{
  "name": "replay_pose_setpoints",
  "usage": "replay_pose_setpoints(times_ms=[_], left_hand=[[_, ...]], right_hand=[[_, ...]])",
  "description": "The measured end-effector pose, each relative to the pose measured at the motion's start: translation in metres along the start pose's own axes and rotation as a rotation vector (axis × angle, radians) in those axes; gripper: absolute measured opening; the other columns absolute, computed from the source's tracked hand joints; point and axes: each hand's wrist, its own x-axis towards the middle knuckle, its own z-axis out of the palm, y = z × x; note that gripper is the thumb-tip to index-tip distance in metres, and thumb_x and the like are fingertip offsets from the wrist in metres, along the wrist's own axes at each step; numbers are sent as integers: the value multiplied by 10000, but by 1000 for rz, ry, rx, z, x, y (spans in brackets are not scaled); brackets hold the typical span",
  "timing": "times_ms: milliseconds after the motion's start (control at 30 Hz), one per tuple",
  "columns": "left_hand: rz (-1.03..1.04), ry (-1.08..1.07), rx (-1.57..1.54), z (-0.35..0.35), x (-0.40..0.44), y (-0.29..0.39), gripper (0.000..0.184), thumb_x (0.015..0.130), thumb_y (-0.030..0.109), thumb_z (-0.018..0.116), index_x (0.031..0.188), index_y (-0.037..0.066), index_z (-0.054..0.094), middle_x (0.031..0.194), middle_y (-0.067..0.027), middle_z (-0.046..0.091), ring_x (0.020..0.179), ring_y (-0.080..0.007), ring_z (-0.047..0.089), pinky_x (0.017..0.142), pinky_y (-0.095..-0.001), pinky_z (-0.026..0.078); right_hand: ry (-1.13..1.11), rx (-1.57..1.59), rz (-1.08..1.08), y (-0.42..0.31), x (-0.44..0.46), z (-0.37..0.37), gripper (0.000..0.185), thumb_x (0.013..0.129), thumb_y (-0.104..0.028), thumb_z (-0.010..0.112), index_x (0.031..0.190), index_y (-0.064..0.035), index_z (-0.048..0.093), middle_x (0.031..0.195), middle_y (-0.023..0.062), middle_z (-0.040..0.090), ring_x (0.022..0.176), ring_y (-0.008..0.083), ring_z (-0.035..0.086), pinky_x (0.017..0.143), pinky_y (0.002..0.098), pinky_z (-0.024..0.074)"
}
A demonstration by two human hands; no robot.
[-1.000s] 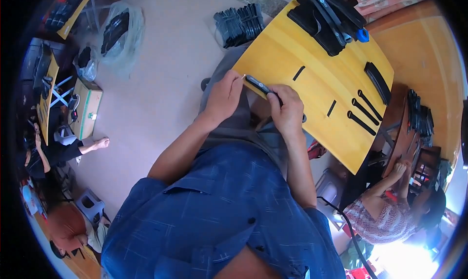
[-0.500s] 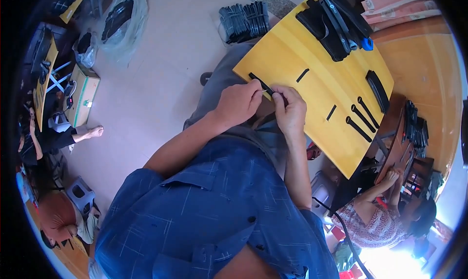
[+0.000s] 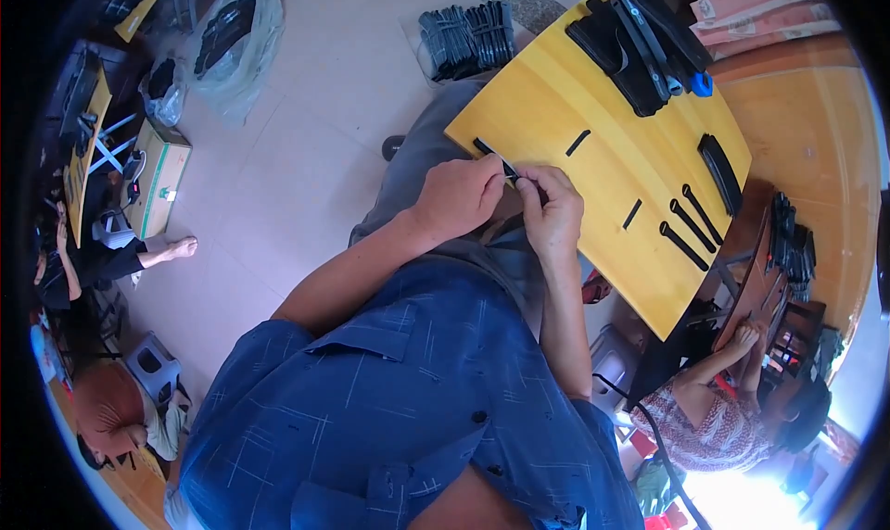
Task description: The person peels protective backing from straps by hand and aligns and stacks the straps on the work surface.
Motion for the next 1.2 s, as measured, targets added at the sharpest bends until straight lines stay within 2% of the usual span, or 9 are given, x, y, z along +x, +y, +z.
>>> replay_pose_setpoints(times_ms=[833, 900, 1200], left_hand=[[-15, -2, -8, 0, 0, -4, 109, 997, 168, 604, 972, 67, 638, 786, -191, 698, 729, -413, 691, 629, -516, 513], [-4, 28, -14, 1, 0, -4, 152, 988, 210, 586, 925, 82, 640, 743, -174, 695, 706, -407, 697, 627, -539, 534], [-11, 17, -19, 1, 0, -5, 150, 987, 212, 588, 926, 84, 636, 746, -172, 695, 707, -404, 695, 630, -540, 530]], right_hand=[[27, -25, 22, 0, -3, 6, 123, 890, -27, 734, 1004, -21, 778, 967, 162, 747, 911, 345, 729, 825, 391, 571], [27, -27, 24, 1, -3, 6, 124, 891, -27, 734, 1006, -21, 779, 966, 161, 746, 909, 343, 730, 823, 389, 571], [25, -1, 37, 3, -3, 7, 120, 896, -20, 730, 1007, -17, 776, 956, 156, 747, 894, 331, 733, 813, 381, 571]])
